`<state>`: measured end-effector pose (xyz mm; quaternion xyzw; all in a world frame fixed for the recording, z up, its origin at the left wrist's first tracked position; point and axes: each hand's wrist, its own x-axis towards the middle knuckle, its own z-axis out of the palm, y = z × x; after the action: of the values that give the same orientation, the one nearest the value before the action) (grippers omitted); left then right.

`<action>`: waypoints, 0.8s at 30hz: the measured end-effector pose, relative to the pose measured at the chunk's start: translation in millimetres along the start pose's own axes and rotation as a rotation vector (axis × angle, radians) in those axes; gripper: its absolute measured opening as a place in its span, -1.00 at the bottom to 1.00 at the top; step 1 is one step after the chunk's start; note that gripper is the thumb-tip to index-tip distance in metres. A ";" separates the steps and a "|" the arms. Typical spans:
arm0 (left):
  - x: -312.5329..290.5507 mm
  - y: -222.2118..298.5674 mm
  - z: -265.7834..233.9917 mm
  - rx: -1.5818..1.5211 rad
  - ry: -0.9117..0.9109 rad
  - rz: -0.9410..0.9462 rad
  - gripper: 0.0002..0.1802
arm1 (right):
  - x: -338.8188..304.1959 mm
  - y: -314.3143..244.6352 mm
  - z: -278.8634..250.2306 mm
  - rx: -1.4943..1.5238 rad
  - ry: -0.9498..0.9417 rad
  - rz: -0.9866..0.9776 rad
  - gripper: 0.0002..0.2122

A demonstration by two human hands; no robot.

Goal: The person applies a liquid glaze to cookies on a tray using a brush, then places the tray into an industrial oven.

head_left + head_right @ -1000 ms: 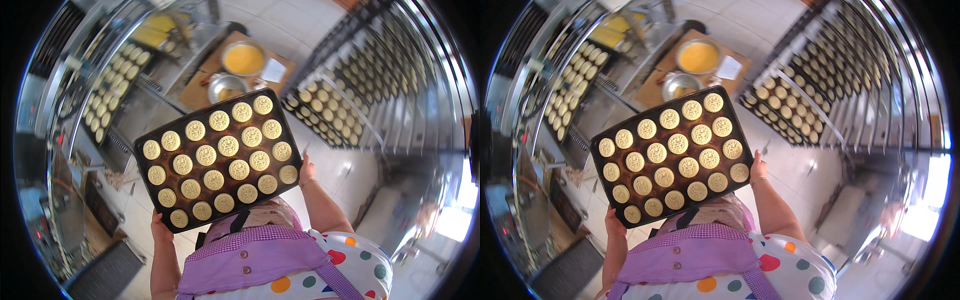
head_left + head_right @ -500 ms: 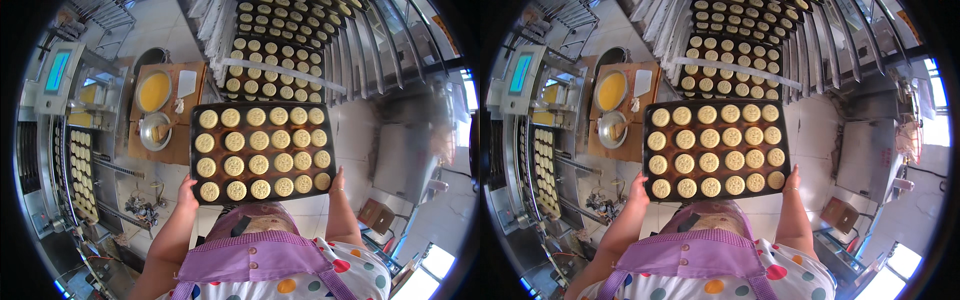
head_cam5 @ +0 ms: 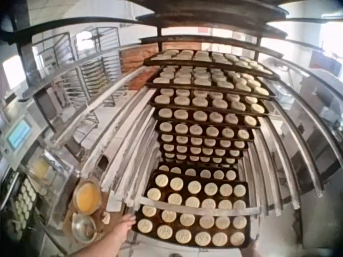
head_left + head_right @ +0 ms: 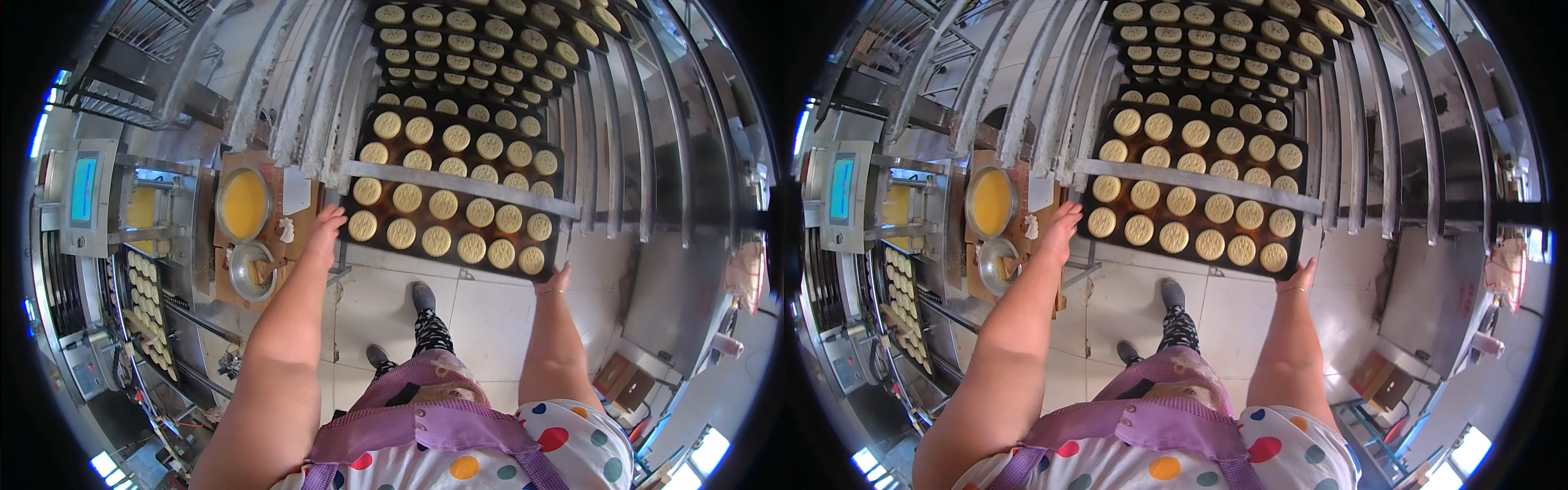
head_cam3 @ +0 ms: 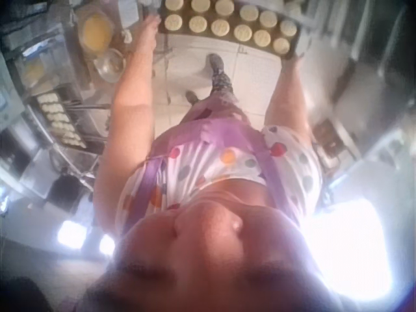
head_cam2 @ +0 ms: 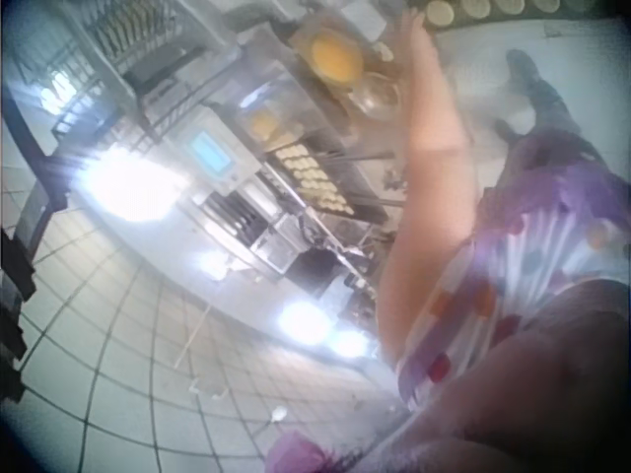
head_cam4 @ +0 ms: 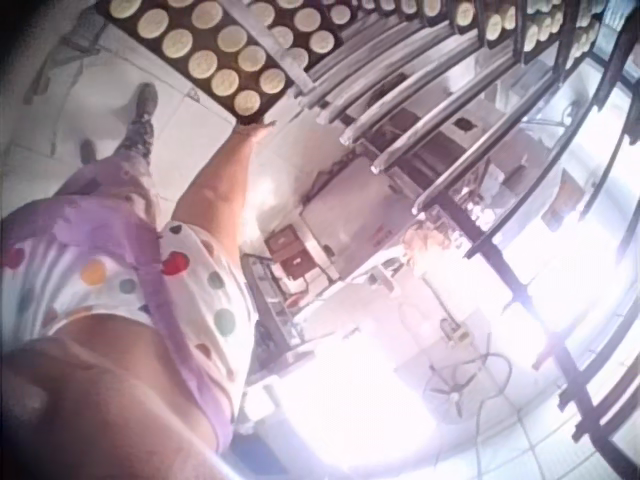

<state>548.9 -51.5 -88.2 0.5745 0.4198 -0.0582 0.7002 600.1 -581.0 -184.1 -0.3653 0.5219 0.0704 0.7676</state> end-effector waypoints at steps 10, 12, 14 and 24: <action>-127.5 -94.0 -59.2 0.620 -0.296 0.190 -0.39 | -73.2 132.2 153.7 -0.493 -0.513 0.299 -0.34; -166.1 -117.5 -100.6 0.559 -0.229 0.095 -0.42 | -91.5 166.7 158.5 -0.784 -0.577 0.367 -0.42; -210.6 -138.5 -149.3 0.514 -0.131 0.042 -0.46 | -129.9 205.6 170.8 -1.037 -0.620 0.378 -0.48; -359.5 -210.2 -301.5 0.276 0.331 -0.133 -0.59 | -244.7 416.6 263.7 -1.626 -1.171 -0.682 -0.38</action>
<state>42.9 -8.3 -7.9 0.6375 0.5541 -0.0661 0.5312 485.0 -45.6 -128.7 -0.8056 -0.2639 0.3447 0.4031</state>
